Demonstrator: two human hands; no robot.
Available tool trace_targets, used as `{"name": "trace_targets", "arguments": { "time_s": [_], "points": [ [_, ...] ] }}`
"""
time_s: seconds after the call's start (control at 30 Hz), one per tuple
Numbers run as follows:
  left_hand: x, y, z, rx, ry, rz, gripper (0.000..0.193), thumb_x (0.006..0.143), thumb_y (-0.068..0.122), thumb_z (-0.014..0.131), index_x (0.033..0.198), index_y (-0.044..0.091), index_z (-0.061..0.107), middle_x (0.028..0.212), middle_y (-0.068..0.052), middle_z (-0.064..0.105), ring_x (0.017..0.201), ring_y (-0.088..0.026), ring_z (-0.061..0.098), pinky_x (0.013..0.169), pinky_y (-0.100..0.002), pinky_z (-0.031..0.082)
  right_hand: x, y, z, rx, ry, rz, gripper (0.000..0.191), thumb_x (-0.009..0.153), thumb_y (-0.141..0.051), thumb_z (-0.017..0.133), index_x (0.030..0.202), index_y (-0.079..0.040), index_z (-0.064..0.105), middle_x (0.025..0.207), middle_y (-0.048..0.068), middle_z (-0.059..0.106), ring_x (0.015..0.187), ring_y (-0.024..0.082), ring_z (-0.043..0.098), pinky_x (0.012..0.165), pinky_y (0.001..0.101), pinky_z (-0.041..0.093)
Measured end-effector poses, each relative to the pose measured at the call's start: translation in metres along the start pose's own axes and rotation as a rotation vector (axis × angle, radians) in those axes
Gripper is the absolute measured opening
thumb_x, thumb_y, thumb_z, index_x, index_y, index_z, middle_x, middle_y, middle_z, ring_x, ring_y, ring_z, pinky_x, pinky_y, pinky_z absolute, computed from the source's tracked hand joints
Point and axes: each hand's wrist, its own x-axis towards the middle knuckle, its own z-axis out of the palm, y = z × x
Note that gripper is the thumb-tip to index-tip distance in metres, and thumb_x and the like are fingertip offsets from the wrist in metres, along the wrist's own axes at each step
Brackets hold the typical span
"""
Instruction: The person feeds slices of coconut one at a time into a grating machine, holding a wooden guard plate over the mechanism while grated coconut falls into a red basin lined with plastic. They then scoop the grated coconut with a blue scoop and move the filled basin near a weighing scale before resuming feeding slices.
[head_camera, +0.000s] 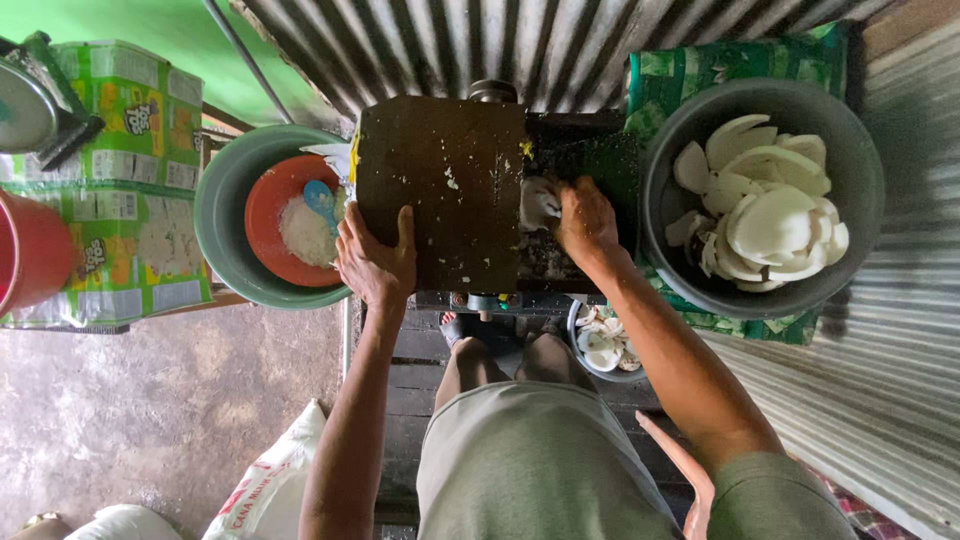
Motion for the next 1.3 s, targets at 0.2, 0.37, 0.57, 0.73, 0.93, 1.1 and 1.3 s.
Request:
{"name": "trace_targets", "arguments": {
  "time_s": [0.2,0.37,0.57,0.73,0.93,1.1,1.3],
  "points": [
    [0.0,-0.001,0.001,-0.005,0.022,0.021,0.081,0.092,0.062,0.069,0.141,0.0,0.051,0.127,-0.021,0.064,0.113,-0.042,0.062,0.091,-0.054,0.047,0.0,0.015,0.01,0.021,0.029,-0.058,0.042,0.077,0.001,0.076,0.118,-0.007,0.071,0.111,0.022,0.063,0.103,0.043,0.065,0.089,0.0508,0.055],
    [-0.001,-0.001,0.0,0.006,0.023,0.024,0.08,0.093,0.061,0.07,0.141,0.0,0.052,0.125,-0.021,0.064,0.113,-0.042,0.062,0.091,-0.054,0.048,-0.003,0.015,0.017,0.06,0.062,-0.058,0.038,0.075,-0.004,0.078,0.11,-0.003,0.064,0.108,0.023,0.061,0.101,0.045,0.064,0.086,0.0534,0.053],
    [-0.001,0.002,-0.002,0.0,0.018,0.001,0.079,0.091,0.061,0.071,0.139,0.001,0.054,0.123,-0.021,0.064,0.112,-0.042,0.062,0.09,-0.054,0.047,-0.001,0.014,0.021,0.02,0.058,-0.051,0.041,0.075,-0.006,0.077,0.112,-0.004,0.061,0.109,0.022,0.061,0.1,0.045,0.064,0.085,0.053,0.053],
    [-0.001,0.001,-0.002,0.004,0.02,0.003,0.081,0.091,0.061,0.071,0.14,0.0,0.053,0.124,-0.021,0.064,0.112,-0.042,0.062,0.092,-0.054,0.047,-0.002,0.01,0.02,0.059,0.108,-0.074,0.041,0.072,-0.003,0.075,0.11,-0.005,0.061,0.107,0.021,0.061,0.1,0.044,0.065,0.084,0.0527,0.053],
    [-0.001,-0.001,0.0,0.012,0.007,0.001,0.081,0.092,0.062,0.07,0.14,0.0,0.052,0.124,-0.022,0.063,0.113,-0.042,0.061,0.093,-0.054,0.046,0.0,0.005,0.02,0.054,0.028,0.01,0.046,0.069,-0.006,0.079,0.111,-0.003,0.059,0.108,0.024,0.059,0.098,0.045,0.063,0.081,0.0533,0.052],
    [-0.002,0.0,-0.001,0.006,0.016,0.012,0.081,0.093,0.063,0.069,0.141,0.0,0.052,0.125,-0.021,0.063,0.113,-0.041,0.061,0.093,-0.054,0.046,0.003,0.012,0.036,0.049,0.169,-0.06,0.047,0.069,0.001,0.07,0.115,-0.002,0.059,0.108,0.025,0.06,0.097,0.048,0.063,0.081,0.0546,0.052],
    [-0.001,0.001,-0.002,0.004,0.008,-0.004,0.08,0.092,0.063,0.069,0.141,0.001,0.052,0.126,-0.021,0.064,0.114,-0.041,0.061,0.092,-0.054,0.046,0.008,0.012,0.044,0.049,0.169,0.004,0.032,0.084,0.0,0.067,0.115,-0.006,0.061,0.105,0.024,0.062,0.099,0.048,0.063,0.082,0.0563,0.051]
  ]
}}
